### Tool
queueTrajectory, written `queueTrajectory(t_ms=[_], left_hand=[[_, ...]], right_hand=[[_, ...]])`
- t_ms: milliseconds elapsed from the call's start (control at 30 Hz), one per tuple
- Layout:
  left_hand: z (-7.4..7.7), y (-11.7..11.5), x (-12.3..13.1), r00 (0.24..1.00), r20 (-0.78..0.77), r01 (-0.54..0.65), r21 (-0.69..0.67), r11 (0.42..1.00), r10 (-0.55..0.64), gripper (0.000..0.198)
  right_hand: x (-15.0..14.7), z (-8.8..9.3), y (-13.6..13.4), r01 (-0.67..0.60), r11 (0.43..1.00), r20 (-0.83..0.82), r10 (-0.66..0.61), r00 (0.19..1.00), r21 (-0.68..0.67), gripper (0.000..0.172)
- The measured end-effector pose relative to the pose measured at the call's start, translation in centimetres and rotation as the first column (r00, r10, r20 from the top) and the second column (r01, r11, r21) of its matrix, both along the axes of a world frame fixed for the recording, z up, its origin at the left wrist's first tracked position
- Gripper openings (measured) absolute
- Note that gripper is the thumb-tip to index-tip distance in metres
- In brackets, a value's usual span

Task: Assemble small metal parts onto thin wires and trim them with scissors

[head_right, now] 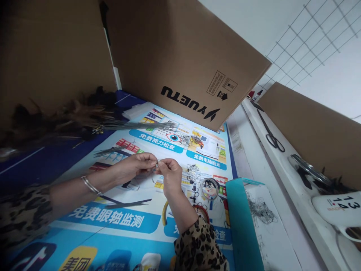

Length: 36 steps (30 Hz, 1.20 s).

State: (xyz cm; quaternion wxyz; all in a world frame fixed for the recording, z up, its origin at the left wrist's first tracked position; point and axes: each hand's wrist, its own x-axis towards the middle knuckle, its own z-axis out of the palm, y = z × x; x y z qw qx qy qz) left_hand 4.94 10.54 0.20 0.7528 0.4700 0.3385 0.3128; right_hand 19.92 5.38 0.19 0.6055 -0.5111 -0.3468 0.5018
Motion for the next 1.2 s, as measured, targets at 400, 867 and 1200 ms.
queueTrajectory(t_ms=[400, 867, 1200], left_hand=[[-0.19, -0.23, 0.23, 0.999, 0.027, -0.038, -0.004, 0.999, 0.038, 0.026], [0.06, -0.18, 0.34, 0.998, 0.035, -0.055, -0.004, 0.998, 0.055, 0.028], [-0.27, -0.17, 0.05, 1.000, 0.012, -0.007, 0.055, 0.998, 0.006, 0.027]], right_hand=[[-0.47, -0.57, -0.12, 0.022, 1.000, -0.030, -0.022, 0.999, 0.017, 0.020], [-0.90, -0.71, -0.33, 0.018, 0.999, -0.056, -0.016, 0.998, 0.045, 0.020], [-0.67, -0.70, -0.31, 0.006, 1.000, -0.088, -0.004, 0.996, 0.029, 0.022]])
